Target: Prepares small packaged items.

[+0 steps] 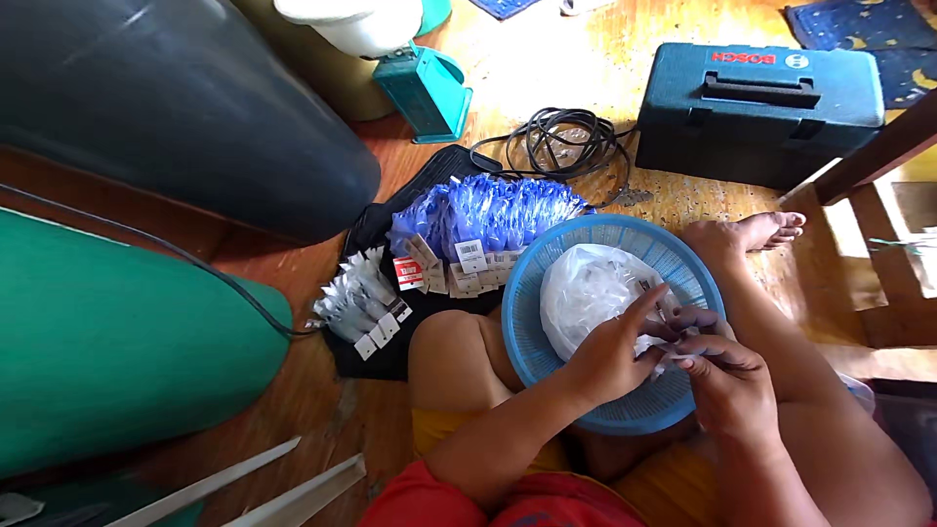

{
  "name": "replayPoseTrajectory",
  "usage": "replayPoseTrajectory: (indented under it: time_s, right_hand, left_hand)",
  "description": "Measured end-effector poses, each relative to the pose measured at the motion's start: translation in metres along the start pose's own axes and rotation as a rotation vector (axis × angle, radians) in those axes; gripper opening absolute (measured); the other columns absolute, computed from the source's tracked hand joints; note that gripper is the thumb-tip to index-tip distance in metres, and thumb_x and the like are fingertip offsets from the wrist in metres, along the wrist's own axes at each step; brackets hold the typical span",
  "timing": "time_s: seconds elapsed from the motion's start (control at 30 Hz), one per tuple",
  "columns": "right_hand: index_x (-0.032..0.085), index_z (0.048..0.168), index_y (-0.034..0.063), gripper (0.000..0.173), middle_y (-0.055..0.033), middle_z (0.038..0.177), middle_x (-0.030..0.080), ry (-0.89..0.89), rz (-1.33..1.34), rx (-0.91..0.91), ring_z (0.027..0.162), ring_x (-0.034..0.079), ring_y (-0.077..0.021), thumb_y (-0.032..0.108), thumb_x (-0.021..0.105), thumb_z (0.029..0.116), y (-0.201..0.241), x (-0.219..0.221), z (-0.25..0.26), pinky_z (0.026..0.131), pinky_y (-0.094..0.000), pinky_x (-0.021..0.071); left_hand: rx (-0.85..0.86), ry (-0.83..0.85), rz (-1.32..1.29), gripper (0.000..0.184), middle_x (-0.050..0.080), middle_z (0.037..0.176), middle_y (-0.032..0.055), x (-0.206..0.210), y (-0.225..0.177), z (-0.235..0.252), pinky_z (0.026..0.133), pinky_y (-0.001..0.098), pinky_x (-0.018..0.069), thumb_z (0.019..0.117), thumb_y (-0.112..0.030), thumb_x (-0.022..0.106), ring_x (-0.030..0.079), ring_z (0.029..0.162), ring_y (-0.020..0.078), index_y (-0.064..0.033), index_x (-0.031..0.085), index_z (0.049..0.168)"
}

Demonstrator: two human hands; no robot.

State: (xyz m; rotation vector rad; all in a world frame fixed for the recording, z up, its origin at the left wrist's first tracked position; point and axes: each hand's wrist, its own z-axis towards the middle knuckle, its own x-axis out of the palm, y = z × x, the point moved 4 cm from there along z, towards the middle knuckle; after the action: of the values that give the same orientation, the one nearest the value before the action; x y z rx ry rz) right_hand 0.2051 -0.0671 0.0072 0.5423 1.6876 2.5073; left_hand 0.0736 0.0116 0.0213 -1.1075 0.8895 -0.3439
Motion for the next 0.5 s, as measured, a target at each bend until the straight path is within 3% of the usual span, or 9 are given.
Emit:
replayPoseTrajectory:
  time_s: [0.07, 0.13, 0.23, 0.3, 0.43, 0.5]
  right_hand:
    - [0.081, 0.1, 0.0238, 0.01, 0.0039, 0.123, 0.068, 0.033, 0.027, -0.046, 0.117, 0.061, -0.0101, 0.027, 0.077, 0.0911, 0.006, -0.003, 0.002, 0.101, -0.0278, 0.0516]
    - [0.08, 0.1, 0.0247, 0.01, 0.0041, 0.122, 0.068, 0.065, 0.087, -0.076, 0.118, 0.061, -0.0125, 0.029, 0.077, 0.0915, 0.009, -0.01, 0.003, 0.101, -0.0311, 0.0522]
    - [0.079, 0.1, 0.0253, 0.01, 0.005, 0.118, 0.07, 0.111, 0.196, -0.103, 0.114, 0.064, -0.0131, 0.031, 0.074, 0.0932, 0.012, -0.017, 0.003, 0.098, -0.033, 0.0551]
    - [0.079, 0.099, 0.0252, 0.009, 0.0049, 0.114, 0.07, 0.118, 0.284, -0.11, 0.109, 0.066, -0.0136, 0.03, 0.073, 0.0938, 0.014, -0.018, 0.004, 0.094, -0.0339, 0.0569]
    - [0.078, 0.097, 0.0248, 0.009, 0.0058, 0.109, 0.07, 0.102, 0.396, -0.086, 0.105, 0.067, -0.0132, 0.031, 0.072, 0.0943, 0.013, -0.018, 0.005, 0.092, -0.034, 0.0578]
    - [0.078, 0.098, 0.0236, 0.01, 0.005, 0.108, 0.07, 0.101, 0.444, -0.077, 0.105, 0.067, -0.0138, 0.03, 0.072, 0.0943, 0.012, -0.018, 0.004, 0.092, -0.0347, 0.0578]
  left_hand:
    - [-0.085, 0.102, 0.034, 0.067, 0.074, 0.117, 0.011, 0.004, 0.009, 0.002, 0.098, 0.0396, 0.0558, 0.0964, -0.006, 0.063, 0.071, 0.109, 0.0207, 0.0072, 0.032, 0.155]
    - [-0.066, 0.139, 0.052, 0.061, 0.074, 0.117, 0.0107, 0.005, 0.014, 0.002, 0.1, 0.0394, 0.0548, 0.0979, -0.007, 0.061, 0.071, 0.11, 0.021, 0.0046, 0.037, 0.153]
    - [0.058, 0.133, 0.057, 0.039, 0.072, 0.116, 0.0157, 0.002, 0.014, 0.001, 0.102, 0.0361, 0.0529, 0.0988, -0.005, 0.057, 0.069, 0.11, 0.0225, 0.0049, 0.06, 0.136]
    - [0.135, 0.129, 0.037, 0.028, 0.072, 0.111, 0.0174, 0.0, 0.013, 0.001, 0.099, 0.0331, 0.0541, 0.0996, -0.003, 0.053, 0.069, 0.106, 0.0222, 0.0041, 0.069, 0.121]
    - [0.147, 0.184, -0.028, 0.03, 0.069, 0.106, 0.0201, 0.0, 0.009, -0.002, 0.092, 0.0337, 0.0535, 0.1002, -0.002, 0.043, 0.067, 0.1, 0.0233, 0.0071, 0.067, 0.114]
    - [0.144, 0.229, -0.058, 0.03, 0.069, 0.107, 0.0207, 0.002, 0.006, -0.004, 0.088, 0.0346, 0.0552, 0.0988, -0.007, 0.048, 0.067, 0.097, 0.0228, 0.0073, 0.066, 0.119]
